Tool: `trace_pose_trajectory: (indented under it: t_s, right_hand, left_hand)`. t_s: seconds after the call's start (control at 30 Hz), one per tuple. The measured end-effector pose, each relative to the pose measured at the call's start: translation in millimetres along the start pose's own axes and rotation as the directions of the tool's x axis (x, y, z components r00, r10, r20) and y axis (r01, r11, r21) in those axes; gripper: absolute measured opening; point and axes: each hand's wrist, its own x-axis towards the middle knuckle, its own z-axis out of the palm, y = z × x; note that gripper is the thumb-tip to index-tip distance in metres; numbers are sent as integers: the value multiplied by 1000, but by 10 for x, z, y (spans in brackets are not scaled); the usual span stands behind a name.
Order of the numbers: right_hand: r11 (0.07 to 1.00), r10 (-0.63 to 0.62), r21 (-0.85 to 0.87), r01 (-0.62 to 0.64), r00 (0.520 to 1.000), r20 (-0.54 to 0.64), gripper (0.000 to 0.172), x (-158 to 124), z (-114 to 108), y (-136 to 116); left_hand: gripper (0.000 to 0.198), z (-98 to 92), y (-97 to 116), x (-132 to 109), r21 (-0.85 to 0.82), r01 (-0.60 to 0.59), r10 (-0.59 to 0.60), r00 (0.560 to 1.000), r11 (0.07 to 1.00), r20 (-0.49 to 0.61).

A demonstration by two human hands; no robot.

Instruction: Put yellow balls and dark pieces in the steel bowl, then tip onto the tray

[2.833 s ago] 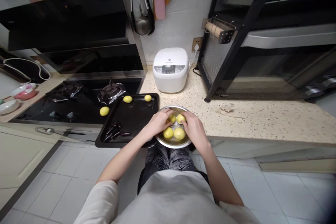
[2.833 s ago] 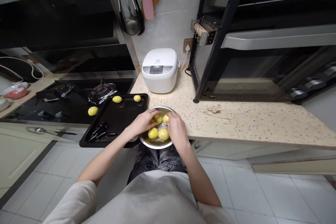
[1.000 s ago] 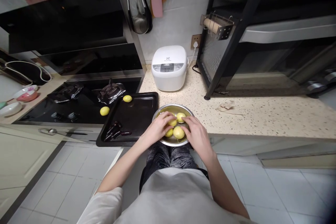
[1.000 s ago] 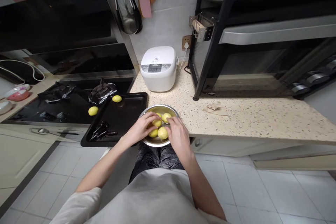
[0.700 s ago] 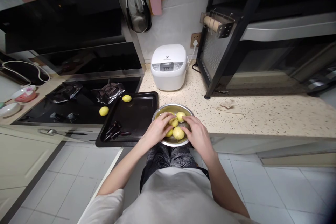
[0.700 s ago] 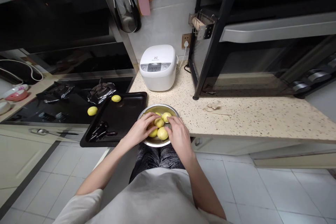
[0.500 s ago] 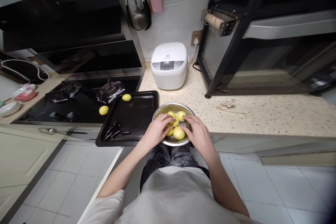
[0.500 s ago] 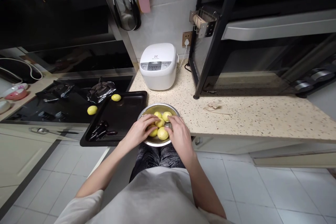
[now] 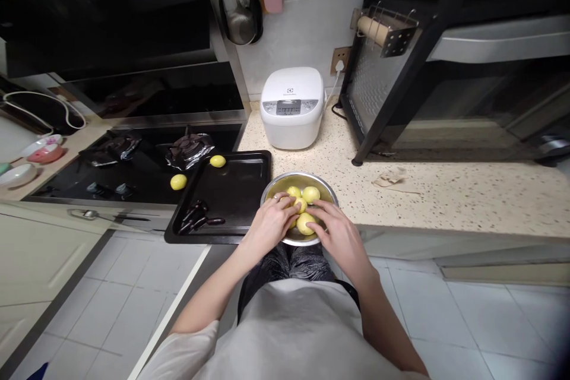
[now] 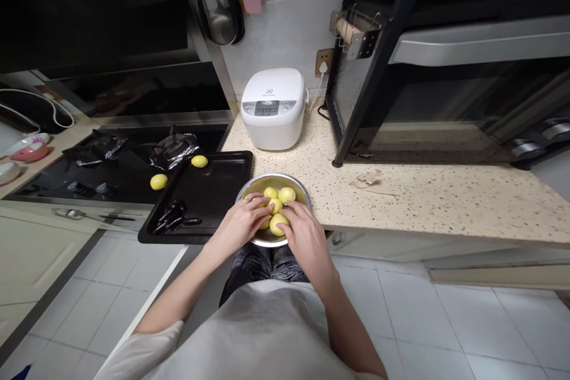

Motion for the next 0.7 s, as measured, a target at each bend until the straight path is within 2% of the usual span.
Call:
trace_pose_trajectory:
  t_s: [0.13, 0.23, 0.37, 0.43, 0.53, 0.6, 0.7]
  right_hand:
    - [1000, -5, -12, 6, 1000, 20, 22, -34, 5, -18]
    - [1000, -18, 5, 18, 1000, 8, 24, -43, -7, -20]
    - [998, -36, 48, 39, 998, -50, 27, -71, -36, -1]
    - [997, -42, 64, 47, 996, -77, 27, -87, -48, 16]
    - [995, -50, 82, 58, 994, -97, 26, -105, -60, 35]
    - [994, -55, 93, 64, 993, -102, 26, -114, -64, 37]
    - [991, -70, 103, 82, 991, -118, 26, -122, -70, 26]
  left_hand:
    - [30, 1, 16, 6, 24, 10, -11, 999, 1000, 31]
    - [29, -13, -1, -18, -22, 8, -8, 1000, 1000, 30]
    - [38, -139, -168, -60, -129, 4, -13, 998, 992, -68]
    - [40, -252, -381, -56, -127, 62, -82, 984, 990, -157]
    - [35, -429, -897, -9, -37, 235, -237, 941, 971, -240]
    - [38, -513, -1308, 36, 45, 384, -366, 904, 922, -219]
    - [46, -561, -1830, 102, 186, 568, -560, 822, 801, -102]
